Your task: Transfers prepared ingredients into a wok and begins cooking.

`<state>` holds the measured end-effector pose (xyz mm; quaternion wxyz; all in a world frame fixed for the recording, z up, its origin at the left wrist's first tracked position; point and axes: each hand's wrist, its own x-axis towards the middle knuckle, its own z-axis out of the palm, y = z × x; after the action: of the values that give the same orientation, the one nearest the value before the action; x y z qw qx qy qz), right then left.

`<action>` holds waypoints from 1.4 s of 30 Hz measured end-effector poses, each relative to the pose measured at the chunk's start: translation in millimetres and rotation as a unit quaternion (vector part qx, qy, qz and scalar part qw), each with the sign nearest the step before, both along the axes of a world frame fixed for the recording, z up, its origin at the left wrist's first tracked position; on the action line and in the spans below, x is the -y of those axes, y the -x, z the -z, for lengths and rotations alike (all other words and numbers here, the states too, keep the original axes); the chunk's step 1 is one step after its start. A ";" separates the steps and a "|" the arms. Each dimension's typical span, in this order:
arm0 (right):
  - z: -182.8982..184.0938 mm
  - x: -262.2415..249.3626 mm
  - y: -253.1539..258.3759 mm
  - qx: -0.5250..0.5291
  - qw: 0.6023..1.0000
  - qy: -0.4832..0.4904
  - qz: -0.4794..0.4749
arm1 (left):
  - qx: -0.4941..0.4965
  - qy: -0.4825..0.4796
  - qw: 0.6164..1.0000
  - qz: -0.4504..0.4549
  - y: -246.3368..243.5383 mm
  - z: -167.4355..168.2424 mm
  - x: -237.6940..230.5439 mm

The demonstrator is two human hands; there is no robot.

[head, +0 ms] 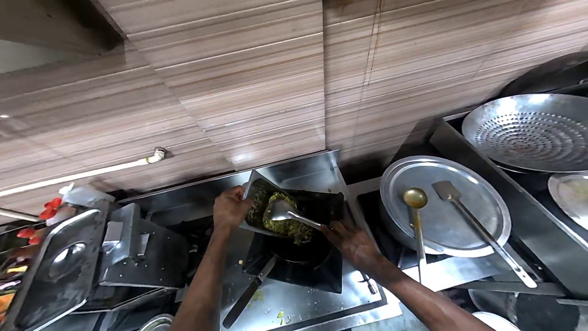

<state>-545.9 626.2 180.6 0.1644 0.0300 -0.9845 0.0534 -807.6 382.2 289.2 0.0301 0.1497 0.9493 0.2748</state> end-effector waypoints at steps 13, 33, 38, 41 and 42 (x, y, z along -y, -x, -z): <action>42.1 9.8 -27.5 0.049 0.997 0.047 0.027 | -0.006 0.040 0.999 0.002 -6.2 -6.3 1.7; -51.6 -12.6 12.5 -0.021 0.996 0.070 0.042 | -0.097 0.088 0.989 0.072 -33.0 -37.6 -2.4; -78.2 -18.4 62.4 0.070 0.997 0.009 0.045 | -0.113 0.072 0.982 0.135 -36.4 -57.5 -2.2; -87.5 -15.2 76.2 0.156 0.987 0.016 0.038 | -0.110 0.056 0.977 0.177 -33.8 -65.8 -0.2; -88.8 -14.7 78.5 0.176 0.984 0.019 0.034 | -0.115 0.051 0.974 0.186 -33.2 -66.9 -0.4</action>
<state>-624.4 640.9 269.4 -0.0093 -0.0163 -0.9973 0.0712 -774.5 382.6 356.1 -0.0216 0.3525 0.9147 0.1963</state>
